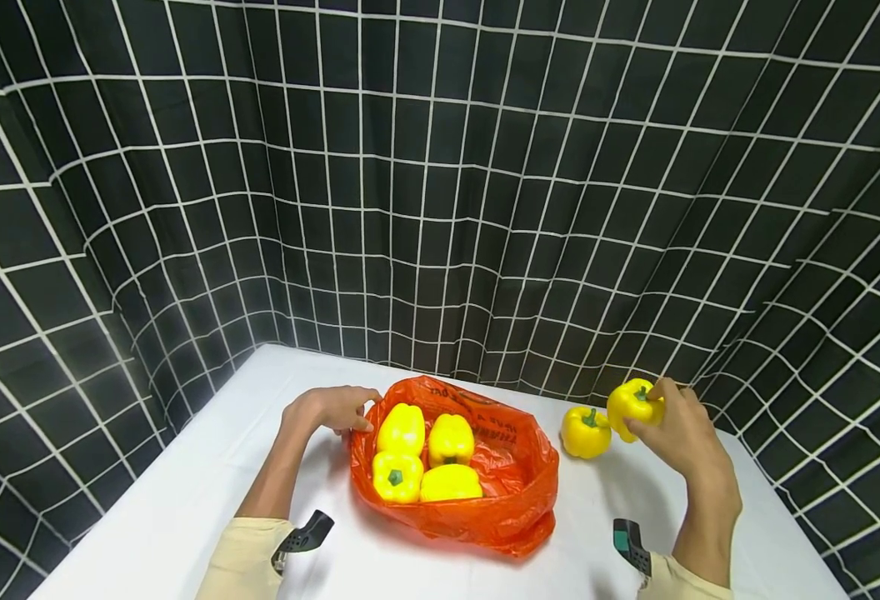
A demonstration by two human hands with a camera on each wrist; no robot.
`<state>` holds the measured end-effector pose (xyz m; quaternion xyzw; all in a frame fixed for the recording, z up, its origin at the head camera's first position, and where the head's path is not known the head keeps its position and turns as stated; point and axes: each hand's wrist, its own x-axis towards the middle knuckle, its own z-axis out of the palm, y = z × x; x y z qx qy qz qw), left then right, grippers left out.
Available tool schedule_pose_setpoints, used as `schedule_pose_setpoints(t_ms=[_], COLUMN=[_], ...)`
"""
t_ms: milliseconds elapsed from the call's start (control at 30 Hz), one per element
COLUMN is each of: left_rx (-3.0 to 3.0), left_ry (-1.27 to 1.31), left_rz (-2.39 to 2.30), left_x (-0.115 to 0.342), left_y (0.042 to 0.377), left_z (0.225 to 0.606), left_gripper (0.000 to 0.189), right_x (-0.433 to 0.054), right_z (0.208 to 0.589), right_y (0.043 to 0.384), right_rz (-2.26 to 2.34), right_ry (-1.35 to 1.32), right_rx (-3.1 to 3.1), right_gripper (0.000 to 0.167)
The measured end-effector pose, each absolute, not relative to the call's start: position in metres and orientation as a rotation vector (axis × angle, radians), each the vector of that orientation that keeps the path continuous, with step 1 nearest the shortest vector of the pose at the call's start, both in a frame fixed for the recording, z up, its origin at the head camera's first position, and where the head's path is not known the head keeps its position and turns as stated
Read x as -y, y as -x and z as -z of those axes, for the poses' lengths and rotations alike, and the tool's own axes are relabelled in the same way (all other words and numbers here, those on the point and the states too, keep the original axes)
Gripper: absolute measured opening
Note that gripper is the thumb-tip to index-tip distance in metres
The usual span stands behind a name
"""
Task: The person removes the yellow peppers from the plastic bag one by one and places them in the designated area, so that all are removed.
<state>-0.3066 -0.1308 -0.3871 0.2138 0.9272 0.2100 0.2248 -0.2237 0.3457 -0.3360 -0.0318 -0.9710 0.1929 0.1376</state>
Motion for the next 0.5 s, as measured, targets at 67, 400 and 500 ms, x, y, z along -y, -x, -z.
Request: schedule_pose_setpoints(t_ms=[67, 400, 500], left_rx=[-2.561, -2.551, -2.543], left_ry=[-0.593, -0.583, -0.574], left_rz=[-0.574, -0.586, -0.598], left_x=[0.13, 0.13, 0.13], left_y=[0.307, 0.306, 0.306], left_z=[0.387, 0.385, 0.385], left_gripper=[0.047, 0.047, 0.048], right_x=[-0.35, -0.373, -0.381], right_z=[0.338, 0.364, 0.376], right_y=[0.225, 0.241, 0.247], right_rz=[-0.555, -0.588, -0.596], right_ry=[0.124, 0.275, 0.271], right_rx=[2.832, 2.945, 2.998], right_gripper=[0.06, 0.058, 0.057])
